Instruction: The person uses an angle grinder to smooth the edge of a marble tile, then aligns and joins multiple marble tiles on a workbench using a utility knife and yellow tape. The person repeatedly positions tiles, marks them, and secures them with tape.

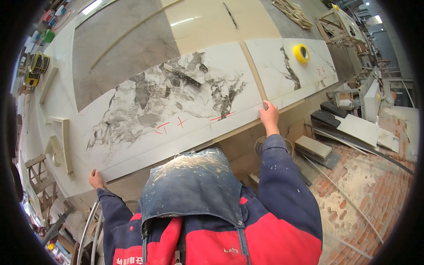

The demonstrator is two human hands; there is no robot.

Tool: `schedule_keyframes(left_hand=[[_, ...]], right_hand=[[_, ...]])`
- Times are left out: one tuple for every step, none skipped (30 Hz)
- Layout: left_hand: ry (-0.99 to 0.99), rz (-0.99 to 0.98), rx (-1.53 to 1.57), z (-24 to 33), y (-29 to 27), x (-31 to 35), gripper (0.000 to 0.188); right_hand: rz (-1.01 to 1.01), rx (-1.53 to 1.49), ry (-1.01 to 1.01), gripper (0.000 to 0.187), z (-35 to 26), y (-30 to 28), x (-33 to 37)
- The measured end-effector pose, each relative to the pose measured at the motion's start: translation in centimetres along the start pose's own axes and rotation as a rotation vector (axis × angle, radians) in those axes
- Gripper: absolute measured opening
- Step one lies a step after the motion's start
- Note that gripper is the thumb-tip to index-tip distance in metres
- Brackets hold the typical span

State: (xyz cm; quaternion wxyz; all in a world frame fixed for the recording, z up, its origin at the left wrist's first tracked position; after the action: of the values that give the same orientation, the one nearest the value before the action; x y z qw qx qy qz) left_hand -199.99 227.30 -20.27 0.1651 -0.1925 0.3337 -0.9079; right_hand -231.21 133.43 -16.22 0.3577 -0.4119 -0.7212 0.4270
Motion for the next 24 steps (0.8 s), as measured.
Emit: schedule_keyframes(left_hand=[[0.017,0.011,-0.012,0.2,-0.2,0.1,0.046],[0.035,0.014,-0.022,0.1,0.0,0.0,0.045],[0.041,0.02,-0.032,0.0,0.0,-0.1,0.045],[0.049,0.027,-0.041,-0.2,-0.1,0.0,0.045],[0.06,0.036,-0.052,-0.3,-0.4,-0.2,0.045],[0.065,0.033,-0.076,0.2,-0.3,-0.2,0.044],[0.072,0.03,-0.1,0.6,-0.1,0.1,0.044],[0.082,0.023,-0.124,1.3,0.2,0.2,0.044],[0.098,0.032,-0.149,1.2,0.0,0.0,0.045],[0.108,0.031,-0.162,1.0,-0.4,-0.1,0.044],[0.118,0.033,-0.173,0.3,-1.0,-0.3,0.044],[0.132,0.033,-0.187,0.3,-1.3,-0.6,0.043],[0.115,0.041,-0.27,0.9,-1.0,-0.6,0.042],[0.097,0.058,-0.352,1.7,-1.0,0.0,0.042],[0.111,0.086,-0.32,3.1,-0.5,0.2,0.041],[0.126,0.113,-0.288,4.5,0.2,0.4,0.041],[0.137,0.144,-0.258,6.2,1.0,0.6,0.041],[0.194,0.117,-0.248,8.8,2.4,0.7,0.041],[0.249,0.089,-0.236,11.6,4.4,0.6,0.041],[0.305,0.065,-0.226,15.0,6.4,0.8,0.04],[0.426,0.046,-0.265,19.2,8.8,1.5,0.039],[0.483,0.02,-0.267,23.0,10.9,2.2,0.038],[0.537,-0.004,-0.27,26.6,13.1,3.2,0.037],[0.588,-0.03,-0.275,29.8,15.3,4.4,0.036]], right_hand=[[0.022,-0.009,-0.025,0.042,-1.2,-0.1,0.2],[0.035,-0.01,-0.068,0.041,-2.4,-0.1,0.1],[0.048,-0.012,-0.111,0.041,-3.7,0.1,-0.1],[0.061,-0.014,-0.153,0.04,-4.9,0.3,-0.2],[0.058,-0.055,-0.205,0.039,-6.5,0.7,-0.3],[0.037,-0.086,-0.237,0.038,-8.1,1.0,0.0],[0.017,-0.118,-0.268,0.038,-9.7,1.2,0.3],[0.001,-0.148,-0.296,0.038,-11.3,1.1,0.6],[-0.01,-0.154,-0.332,0.037,-12.7,1.4,0.7],[-0.019,-0.161,-0.366,0.036,-14.1,1.7,0.9],[-0.026,-0.169,-0.403,0.035,-15.4,1.8,0.9],[-0.051,-0.179,-0.387,0.034,-15.9,1.8,0.8],[-0.067,-0.182,-0.365,0.034,-15.9,1.3,0.5],[-0.086,-0.189,-0.35,0.033,-16.0,0.9,0.1],[-0.058,-0.203,-0.359,0.032,-15.5,0.2,-0.4],[-0.042,-0.197,-0.336,0.031,-14.8,-0.5,-0.9],[-0.031,-0.194,-0.314,0.031,-14.1,-1.2,-1.4],[-0.026,-0.196,-0.295,0.031,-13.7,-1.7,-2.0],[-0.028,-0.199,-0.267,0.03,-12.9,-2.2,-2.7],[-0.033,-0.205,-0.241,0.03,-12.3,-2.6,-3.6],[-0.038,-0.215,-0.217,0.029,-11.8,-2.9,-4.7],[-0.048,-0.231,-0.225,0.028,-12.1,-3.1,-5.7],[-0.062,-0.247,-0.235,0.028,-13.1,-3.2,-7.1],[-0.075,-0.261,-0.246,0.028,-14.1,-3.1,-8.8]])
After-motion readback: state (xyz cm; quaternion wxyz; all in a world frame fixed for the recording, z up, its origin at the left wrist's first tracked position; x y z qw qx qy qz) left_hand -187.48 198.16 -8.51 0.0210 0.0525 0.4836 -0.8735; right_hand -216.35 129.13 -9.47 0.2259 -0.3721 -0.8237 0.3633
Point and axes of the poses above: each hand's wrist, its own x-axis away from the middle knuckle, its own y-axis out of the palm, z = x × y, the point moved 7 cm from there along -x, towards the middle knuckle, and after that the axes turned 3 degrees about y, right-handed, at the moved point
